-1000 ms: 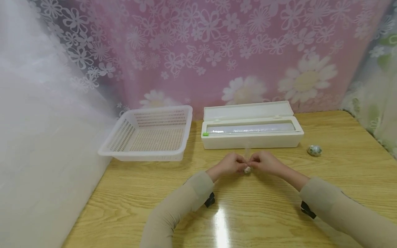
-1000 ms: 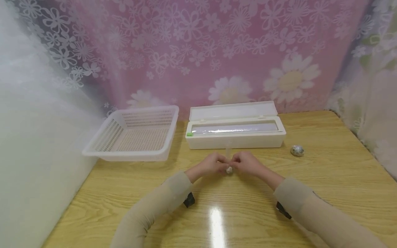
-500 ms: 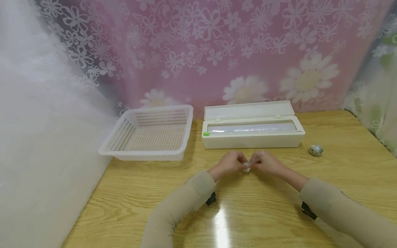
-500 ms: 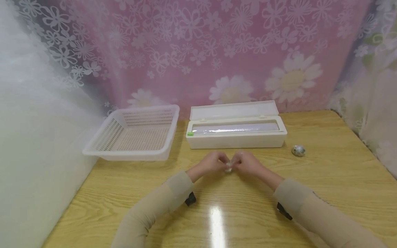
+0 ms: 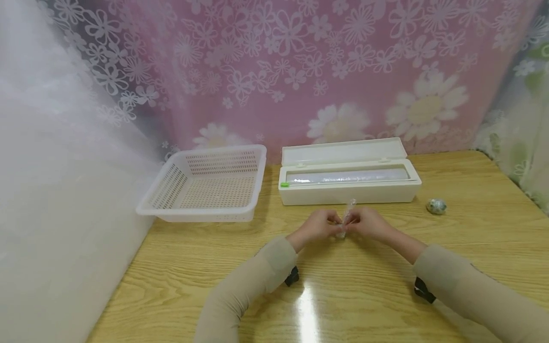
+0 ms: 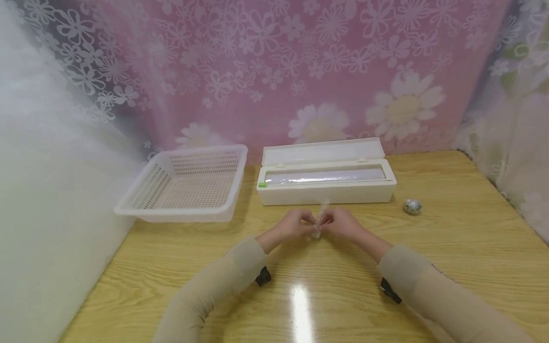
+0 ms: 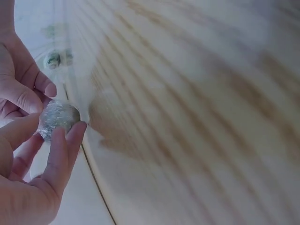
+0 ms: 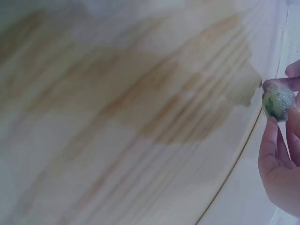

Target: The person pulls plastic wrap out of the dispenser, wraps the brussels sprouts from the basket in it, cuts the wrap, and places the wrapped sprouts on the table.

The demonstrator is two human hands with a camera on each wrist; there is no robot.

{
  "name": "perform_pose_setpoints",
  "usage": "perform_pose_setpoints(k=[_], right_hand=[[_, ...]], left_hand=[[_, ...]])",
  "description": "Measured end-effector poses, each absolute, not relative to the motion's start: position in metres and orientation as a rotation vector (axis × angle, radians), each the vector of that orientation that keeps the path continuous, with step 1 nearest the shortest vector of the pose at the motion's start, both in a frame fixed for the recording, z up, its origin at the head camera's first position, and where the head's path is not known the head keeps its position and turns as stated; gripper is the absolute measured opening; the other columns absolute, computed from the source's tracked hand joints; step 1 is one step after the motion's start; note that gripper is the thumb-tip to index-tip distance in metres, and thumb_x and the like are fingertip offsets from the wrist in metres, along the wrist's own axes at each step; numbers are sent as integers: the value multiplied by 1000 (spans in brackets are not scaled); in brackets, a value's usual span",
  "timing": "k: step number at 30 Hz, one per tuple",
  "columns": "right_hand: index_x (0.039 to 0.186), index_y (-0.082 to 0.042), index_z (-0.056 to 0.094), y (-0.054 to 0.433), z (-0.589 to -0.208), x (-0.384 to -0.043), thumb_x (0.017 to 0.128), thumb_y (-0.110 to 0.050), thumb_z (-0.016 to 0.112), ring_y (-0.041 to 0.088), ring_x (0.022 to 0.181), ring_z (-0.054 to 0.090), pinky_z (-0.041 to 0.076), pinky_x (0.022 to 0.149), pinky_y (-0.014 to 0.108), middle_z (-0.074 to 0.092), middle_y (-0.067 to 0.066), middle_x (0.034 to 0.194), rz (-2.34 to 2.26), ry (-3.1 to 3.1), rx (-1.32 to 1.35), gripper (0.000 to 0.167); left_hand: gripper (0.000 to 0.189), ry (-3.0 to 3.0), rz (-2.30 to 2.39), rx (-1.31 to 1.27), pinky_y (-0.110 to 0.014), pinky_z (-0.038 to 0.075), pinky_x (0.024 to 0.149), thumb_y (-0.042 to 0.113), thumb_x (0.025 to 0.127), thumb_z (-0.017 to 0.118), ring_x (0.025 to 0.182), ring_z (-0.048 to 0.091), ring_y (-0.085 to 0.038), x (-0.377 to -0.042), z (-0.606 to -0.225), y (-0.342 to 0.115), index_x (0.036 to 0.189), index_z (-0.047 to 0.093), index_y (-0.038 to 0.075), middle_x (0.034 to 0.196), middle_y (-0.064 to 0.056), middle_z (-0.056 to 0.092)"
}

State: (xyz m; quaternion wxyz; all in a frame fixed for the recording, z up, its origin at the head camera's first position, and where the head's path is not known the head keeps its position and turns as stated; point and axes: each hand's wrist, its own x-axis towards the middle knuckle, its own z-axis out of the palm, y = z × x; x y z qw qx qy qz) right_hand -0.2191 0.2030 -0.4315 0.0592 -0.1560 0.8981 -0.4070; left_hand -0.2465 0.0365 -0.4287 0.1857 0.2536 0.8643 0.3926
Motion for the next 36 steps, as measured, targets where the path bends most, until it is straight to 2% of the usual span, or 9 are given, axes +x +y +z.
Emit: perform_pose_setpoints(k=[6, 12, 14, 20, 26, 33, 36], right_hand=[[81, -3, 61, 205, -434, -220, 74, -4, 70, 25, 78, 61, 50, 64, 31, 62, 6, 81, -1289, 2696, -486, 11], [80, -2, 63, 205, -432, -220, 79, -9, 66, 23, 76, 60, 48, 66, 34, 62, 7, 79, -1291, 2726, -528, 8], [79, -1, 62, 205, -431, -220, 80, -6, 64, 22, 75, 59, 48, 65, 33, 62, 7, 78, -1283, 2735, -518, 6], [78, -1, 61, 204, -432, -219, 79, -5, 64, 15, 67, 52, 43, 57, 28, 60, 4, 73, -1258, 2727, -469, 5], [76, -2, 60, 204, -432, -219, 76, -5, 67, 14, 67, 50, 42, 58, 29, 59, 1, 72, -1287, 2723, -468, 8], [83, -2, 61, 207, -431, -218, 78, -9, 66, 16, 76, 56, 46, 66, 30, 61, 4, 80, -1385, 2640, -490, 10], [83, -1, 61, 206, -431, -218, 81, -9, 64, 16, 75, 54, 46, 65, 30, 60, 4, 79, -1390, 2650, -502, 9]], left_hand=[[5, 2496, 1122, 717, -17, 43, 56, 13, 81, 65, 69, 52, -6, -248, -431, 38, 82, 64, 8, 85, 5, 61], [23, 2502, 1147, 624, -18, 45, 55, 13, 76, 70, 70, 54, -7, -248, -435, 40, 95, 59, 6, 94, 0, 59], [24, 2512, 1098, 649, -17, 45, 58, 13, 76, 70, 74, 54, -7, -249, -435, 40, 97, 61, 6, 94, 0, 60], [18, 2571, 907, 773, -17, 42, 68, 16, 75, 71, 80, 53, -6, -249, -431, 39, 90, 64, 10, 89, 5, 60], [11, 2423, 1141, 685, -17, 45, 58, 9, 76, 69, 69, 53, -6, -248, -433, 40, 81, 60, 5, 84, 0, 60], [10, 2364, 1288, 532, -23, 49, 53, 9, 81, 64, 61, 60, -14, -245, -434, 40, 86, 57, 4, 91, -1, 57], [9, 2375, 1308, 514, -23, 49, 52, 9, 82, 63, 60, 60, -15, -245, -434, 41, 85, 57, 3, 90, -2, 57]])
